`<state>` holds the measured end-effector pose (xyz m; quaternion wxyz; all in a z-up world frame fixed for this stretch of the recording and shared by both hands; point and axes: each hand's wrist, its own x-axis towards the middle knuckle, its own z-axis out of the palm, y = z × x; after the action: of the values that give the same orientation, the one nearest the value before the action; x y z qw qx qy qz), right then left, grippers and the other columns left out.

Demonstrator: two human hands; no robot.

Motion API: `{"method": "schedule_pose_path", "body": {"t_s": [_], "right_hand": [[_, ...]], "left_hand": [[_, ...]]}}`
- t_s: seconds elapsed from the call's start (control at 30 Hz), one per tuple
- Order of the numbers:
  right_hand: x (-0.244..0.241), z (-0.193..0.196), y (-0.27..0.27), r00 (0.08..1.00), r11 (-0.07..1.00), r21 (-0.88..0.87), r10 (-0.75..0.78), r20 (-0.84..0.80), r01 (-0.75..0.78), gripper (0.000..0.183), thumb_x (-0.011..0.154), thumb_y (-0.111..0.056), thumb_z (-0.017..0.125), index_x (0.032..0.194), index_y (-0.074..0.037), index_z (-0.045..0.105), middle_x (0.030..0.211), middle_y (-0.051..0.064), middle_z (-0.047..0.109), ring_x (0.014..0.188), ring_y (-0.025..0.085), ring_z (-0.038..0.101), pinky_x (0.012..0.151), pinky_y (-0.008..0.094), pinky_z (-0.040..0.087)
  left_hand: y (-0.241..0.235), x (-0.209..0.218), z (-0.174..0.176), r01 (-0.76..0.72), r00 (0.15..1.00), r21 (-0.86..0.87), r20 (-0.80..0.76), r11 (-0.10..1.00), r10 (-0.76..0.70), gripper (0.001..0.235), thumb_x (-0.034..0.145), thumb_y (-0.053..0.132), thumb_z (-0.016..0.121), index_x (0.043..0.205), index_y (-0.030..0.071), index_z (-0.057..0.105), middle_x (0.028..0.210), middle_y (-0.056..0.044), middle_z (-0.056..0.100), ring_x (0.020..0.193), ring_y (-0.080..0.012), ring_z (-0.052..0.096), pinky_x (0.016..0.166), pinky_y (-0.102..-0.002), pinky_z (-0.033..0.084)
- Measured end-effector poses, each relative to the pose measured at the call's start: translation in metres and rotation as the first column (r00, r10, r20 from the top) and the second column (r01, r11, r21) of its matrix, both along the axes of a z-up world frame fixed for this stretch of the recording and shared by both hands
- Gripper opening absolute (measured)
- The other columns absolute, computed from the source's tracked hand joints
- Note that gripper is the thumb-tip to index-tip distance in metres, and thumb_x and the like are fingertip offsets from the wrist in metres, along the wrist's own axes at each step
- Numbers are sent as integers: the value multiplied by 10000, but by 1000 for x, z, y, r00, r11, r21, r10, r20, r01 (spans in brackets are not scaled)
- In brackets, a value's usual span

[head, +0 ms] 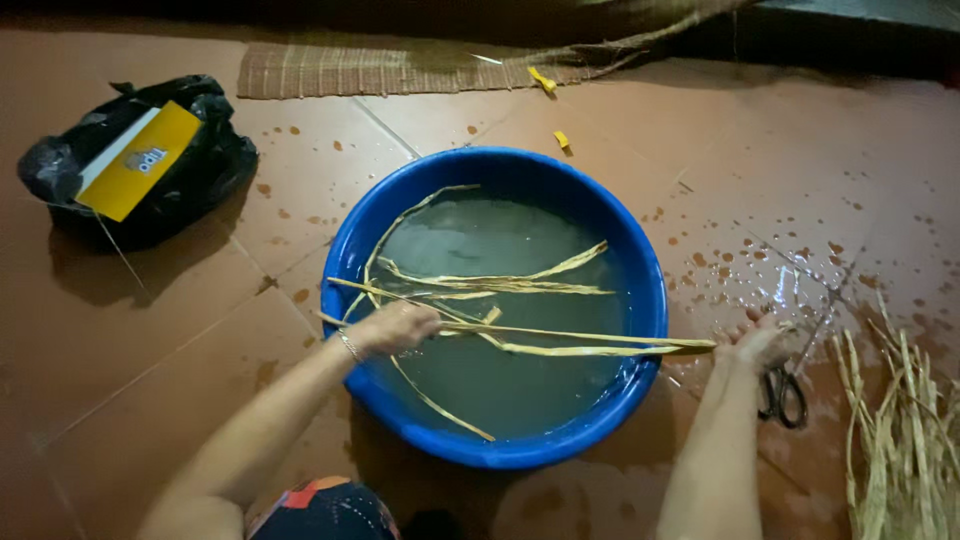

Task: The person soaks long dried plant strips in a blue basin of water, then removes them and uses scissors to trim the ends. The person then bundles the trimmed strips together and ties them with a thin strip of material.

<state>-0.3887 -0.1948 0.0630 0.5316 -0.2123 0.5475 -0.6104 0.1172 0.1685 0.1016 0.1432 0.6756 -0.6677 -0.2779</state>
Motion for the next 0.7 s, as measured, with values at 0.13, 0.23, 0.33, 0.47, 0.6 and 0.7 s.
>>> {"method": "schedule_pose_path", "body": {"t_s": [0.13, 0.23, 0.33, 0.47, 0.6, 0.7], "right_hand": [[17, 24, 27, 999, 996, -87, 19, -26, -21, 175, 1022, -244, 580, 965, -79, 595, 696, -33, 538, 495, 94, 368, 449, 284, 290], [68, 39, 62, 986, 991, -32, 135, 96, -132, 199, 1003, -252, 560, 962, -68, 626, 626, -39, 436, 475, 75, 401, 415, 227, 342], [110, 40, 89, 917, 919, -56, 383, -108, -390, 136, 969, -166, 689, 955, -94, 575, 668, -13, 489, 472, 77, 404, 394, 241, 306], [153, 14, 104, 797, 798, 182, 597, -97, -575, 77, 965, -191, 661, 1014, -140, 630, 659, -17, 506, 442, 67, 358, 384, 245, 283], [175, -10, 128, 648, 688, 324, 724, -237, -649, 178, 955, -154, 612, 1117, -102, 666, 677, 29, 581, 460, 95, 459, 392, 271, 358], [181, -20, 134, 579, 619, 320, 785, -221, -717, 218, 960, -169, 625, 1163, -117, 685, 688, 22, 587, 470, 85, 473, 400, 255, 352]], "left_hand": [[-3, 31, -22, 20, 997, -197, 77, 980, -5, 291, 946, 360, 588, 874, 132, 753, 882, -144, 742, 840, -367, 698, 775, -502, 541], [-1, 46, -20, -236, 923, -70, 296, 969, 247, 276, 913, 396, 640, 851, 151, 751, 842, -127, 748, 819, -338, 712, 748, -490, 564], [-7, 43, -26, -162, 851, 14, 509, 987, 132, 320, 954, 443, 630, 878, 165, 770, 820, -114, 737, 785, -310, 721, 708, -489, 570], [-11, 29, -20, -113, 737, 70, 674, 991, 36, 199, 815, 324, 727, 880, 149, 797, 925, -95, 744, 926, -291, 700, 759, -484, 566], [-32, -5, 11, -73, 810, 76, 587, 994, 15, 317, 765, 339, 761, 953, 85, 750, 1018, -122, 701, 1064, -288, 627, 900, -463, 523], [-44, -36, 2, 13, 901, -287, 419, 958, 113, 194, 914, 264, 672, 942, 91, 756, 1046, -135, 708, 1070, -285, 654, 909, -422, 551]]}}
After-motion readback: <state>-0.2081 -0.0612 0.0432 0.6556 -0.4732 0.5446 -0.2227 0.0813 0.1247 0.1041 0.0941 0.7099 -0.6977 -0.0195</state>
